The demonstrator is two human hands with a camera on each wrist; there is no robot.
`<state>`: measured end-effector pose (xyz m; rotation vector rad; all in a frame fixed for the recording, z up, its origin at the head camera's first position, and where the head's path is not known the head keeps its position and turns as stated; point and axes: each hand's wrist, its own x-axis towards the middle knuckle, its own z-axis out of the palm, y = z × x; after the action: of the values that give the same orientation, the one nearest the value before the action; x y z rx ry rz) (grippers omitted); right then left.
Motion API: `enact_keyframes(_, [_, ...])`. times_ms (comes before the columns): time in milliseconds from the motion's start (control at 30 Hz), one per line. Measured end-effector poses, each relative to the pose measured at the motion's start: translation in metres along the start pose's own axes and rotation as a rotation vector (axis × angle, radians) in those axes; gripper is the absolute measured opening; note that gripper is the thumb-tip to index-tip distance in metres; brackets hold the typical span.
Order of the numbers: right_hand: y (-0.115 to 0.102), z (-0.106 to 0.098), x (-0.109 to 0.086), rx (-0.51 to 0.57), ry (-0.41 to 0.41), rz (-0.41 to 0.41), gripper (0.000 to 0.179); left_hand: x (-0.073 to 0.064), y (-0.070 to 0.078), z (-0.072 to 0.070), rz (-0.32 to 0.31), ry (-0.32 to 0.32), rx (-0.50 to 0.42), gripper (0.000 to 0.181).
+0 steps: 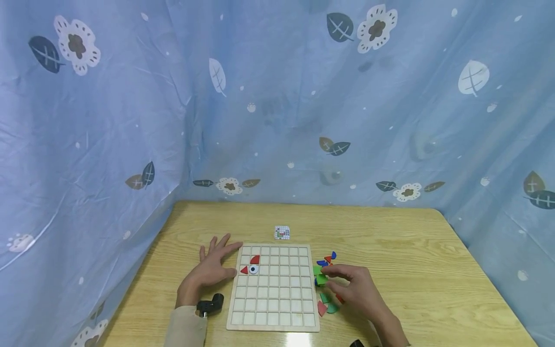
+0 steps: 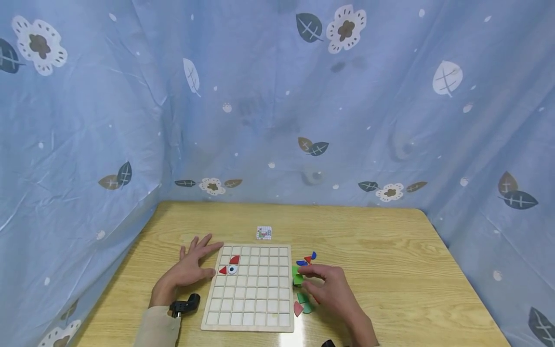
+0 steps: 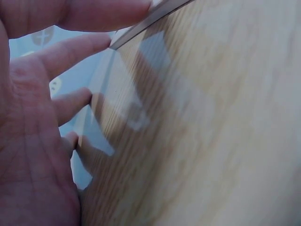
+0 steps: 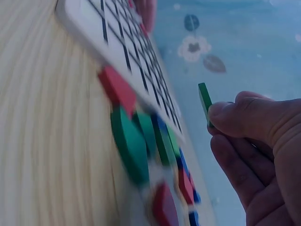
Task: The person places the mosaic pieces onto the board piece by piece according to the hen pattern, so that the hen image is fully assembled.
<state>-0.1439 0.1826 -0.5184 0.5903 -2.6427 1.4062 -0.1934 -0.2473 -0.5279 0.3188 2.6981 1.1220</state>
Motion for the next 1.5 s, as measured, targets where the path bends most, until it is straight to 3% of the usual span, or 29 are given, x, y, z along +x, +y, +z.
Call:
enact_keyframes(333, [-0.020, 0.043, 0.023, 0.061, -0.031, -0.100, 0.026, 0.000, -0.001, 0.001, 0.003, 0.000, -0.005, 0.079])
enact_keyframes(900, [-0.048, 0.117, 0.058, 0.130, -0.173, -0.097, 0.027, 0.002, -0.002, 0.001, -0.001, 0.012, -0.001, 0.079])
enact_keyframes(1167, [-0.054, 0.138, 0.065, 0.058, -0.171, -0.113, 0.026, 0.001, -0.002, 0.001, 0.003, 0.014, 0.001, 0.079])
enact_keyframes(1500, [-0.057, 0.147, 0.065, -0.075, -0.130, -0.220, 0.026, 0.001, -0.002, 0.000, -0.003, 0.013, -0.002, 0.079])
